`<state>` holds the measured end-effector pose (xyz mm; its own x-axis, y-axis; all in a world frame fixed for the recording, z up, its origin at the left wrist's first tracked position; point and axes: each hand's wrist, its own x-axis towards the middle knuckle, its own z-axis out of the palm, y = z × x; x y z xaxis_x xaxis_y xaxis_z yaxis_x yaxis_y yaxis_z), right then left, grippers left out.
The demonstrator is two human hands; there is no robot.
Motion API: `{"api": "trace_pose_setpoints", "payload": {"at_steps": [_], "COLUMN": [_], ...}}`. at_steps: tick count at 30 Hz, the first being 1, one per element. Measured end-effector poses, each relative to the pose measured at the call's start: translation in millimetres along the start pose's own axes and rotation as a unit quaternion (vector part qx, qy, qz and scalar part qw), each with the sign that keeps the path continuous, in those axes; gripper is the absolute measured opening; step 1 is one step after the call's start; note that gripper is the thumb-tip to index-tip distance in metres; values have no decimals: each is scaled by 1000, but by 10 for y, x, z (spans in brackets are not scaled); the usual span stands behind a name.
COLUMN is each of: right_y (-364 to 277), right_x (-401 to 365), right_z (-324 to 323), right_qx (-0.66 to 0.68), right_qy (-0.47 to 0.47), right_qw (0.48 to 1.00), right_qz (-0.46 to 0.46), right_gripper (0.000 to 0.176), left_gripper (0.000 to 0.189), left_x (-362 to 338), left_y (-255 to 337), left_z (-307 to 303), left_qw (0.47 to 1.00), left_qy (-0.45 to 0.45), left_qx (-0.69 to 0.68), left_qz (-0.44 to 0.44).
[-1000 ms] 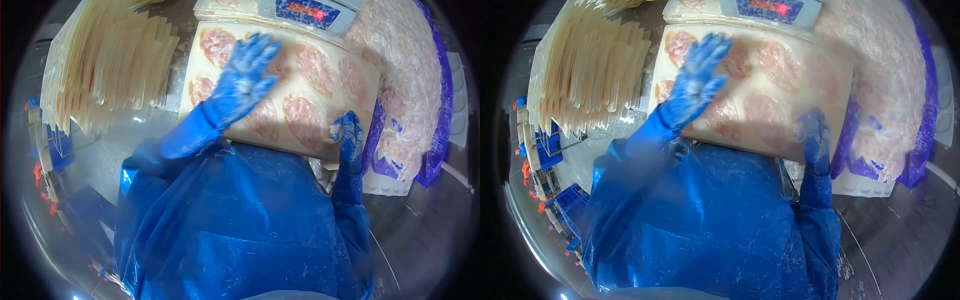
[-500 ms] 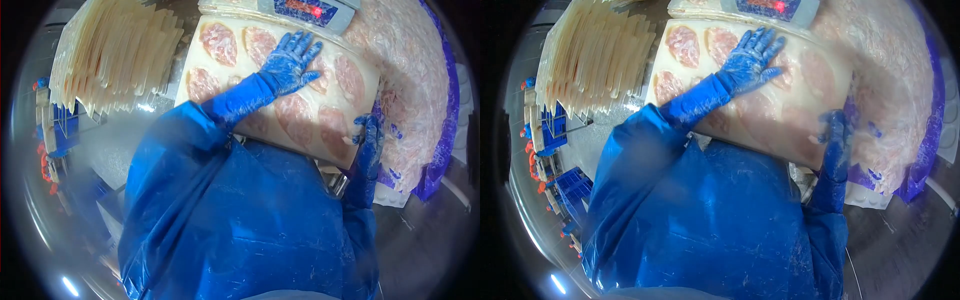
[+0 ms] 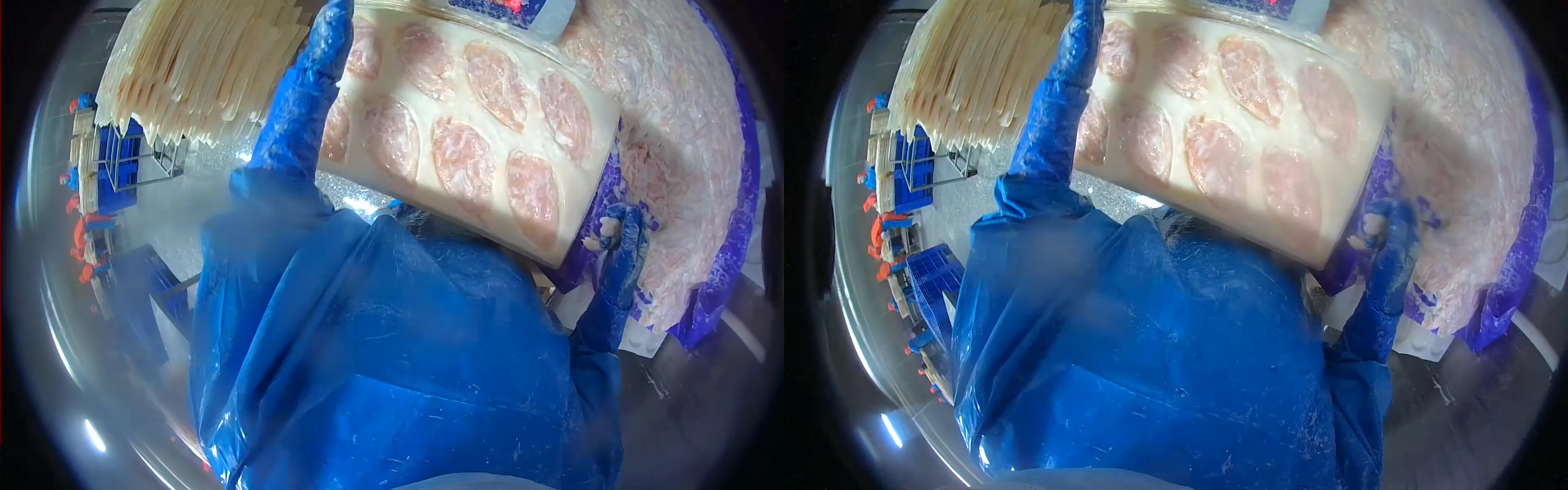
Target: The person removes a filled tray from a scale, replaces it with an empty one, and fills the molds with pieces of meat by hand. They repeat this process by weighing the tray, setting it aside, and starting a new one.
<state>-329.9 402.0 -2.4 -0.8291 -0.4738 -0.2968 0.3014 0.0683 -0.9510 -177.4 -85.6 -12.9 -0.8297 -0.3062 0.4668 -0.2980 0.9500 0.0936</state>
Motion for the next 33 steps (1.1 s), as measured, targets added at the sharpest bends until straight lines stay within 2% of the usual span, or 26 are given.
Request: {"api": "trace_pose_setpoints", "payload": {"at_steps": [1, 3, 4, 7, 9, 10, 11, 12, 13, 14, 15, 16, 17, 18, 19, 21, 22, 23, 25, 26, 27, 28, 29, 30, 33], "right_y": [-86, -235, -263, -242, -79, -38, -13, 3, 67, 147, 245, 253, 257, 257, 204, 76, 128, 186, 185, 143, 113, 110, 110, 117, 191], "right_x": [-14, -44, -41, 25, 136, 145, 152, 158, 215, 282, 309, 260, 194, 150, 116, 8, 9, 57, 103, 91, 65, 67, 65, 59, 61], "right_z": [69, 202, 210, 172, 15, 51, 107, 130, 46, -75, -186, -173, -151, -123, -81, -9, -17, -20, 24, 88, 118, 111, 111, 115, 88], "right_qx": [-1, 42, 43, 33, 155, 155, 39, -79, -80, 152, 374, 378, 168, -54, -53, 29, 29, -5, -42, 10, 60, 59, 15, -29, -7], "right_qy": [-6, 71, 71, 91, -91, -90, -58, -26, -26, -43, -57, -56, -36, -11, -7, -11, -8, 2, 11, -39, -89, -88, -60, -34, -41], "right_qw": [1000, 996, 996, 995, 983, 983, 997, 992, 991, 987, 909, 908, 984, 994, 994, 999, 999, 999, 996, 995, 989, 989, 992, 993, 994], "right_qz": [-1, 20, 21, 31, 24, 24, -38, -99, -103, 37, 176, 174, 42, -91, -91, -34, -32, -52, -75, -89, -101, -102, -107, -112, -106], "right_gripper": [32, 28, 28, 24, 24, 24, 26, 28, 28, 29, 30, 30, 31, 32, 32, 31, 31, 31, 31, 29, 28, 28, 28, 28, 28], "left_gripper": [55, 56, 57, 60, 50, 63, 77, 72, 67, 67, 68, 69, 69, 64, 63, 57, 50, 50, 39, 30, 30, 27, 25, 23, 20], "left_x": [-113, -274, -353, -317, -63, 24, 93, 6, -114, -147, -207, -246, -238, -226, -216, -260, -270, -293, -340, -326, -343, -342, -339, -354, -369], "left_y": [-54, -66, -5, 385, 792, 929, 1062, 1307, 1507, 1565, 1589, 1565, 1483, 1339, 1204, 941, 916, 855, 765, 713, 678, 667, 656, 661, 810], "left_z": [-63, -100, -106, 91, 291, 345, 403, 534, 589, 505, 407, 327, 181, 6, -157, -337, -331, -219, 7, 18, 29, -16, -61, -115, -41], "left_qw": [999, 994, 990, 984, 978, 979, 957, 983, 998, 998, 987, 967, 967, 964, 958, 980, 988, 988, 978, 963, 962, 949, 931, 931, 922], "left_qy": [11, 37, 53, 106, 185, 80, -27, -15, 1, 4, -12, -31, -31, 4, 39, -6, -9, -10, -84, -112, -112, -65, -19, 4, -26], "left_qx": [-21, -49, -64, -63, -29, -143, -254, -161, -64, -62, -158, -252, -251, -266, -282, -188, -143, -145, -189, -241, -244, -297, -348, -343, -369], "left_qz": [-33, -87, -112, -124, -94, -118, -138, -84, -29, -25, 0, 26, 28, 18, 9, -57, -53, -52, -9, -49, -47, -78, -107, -122, -109]}}
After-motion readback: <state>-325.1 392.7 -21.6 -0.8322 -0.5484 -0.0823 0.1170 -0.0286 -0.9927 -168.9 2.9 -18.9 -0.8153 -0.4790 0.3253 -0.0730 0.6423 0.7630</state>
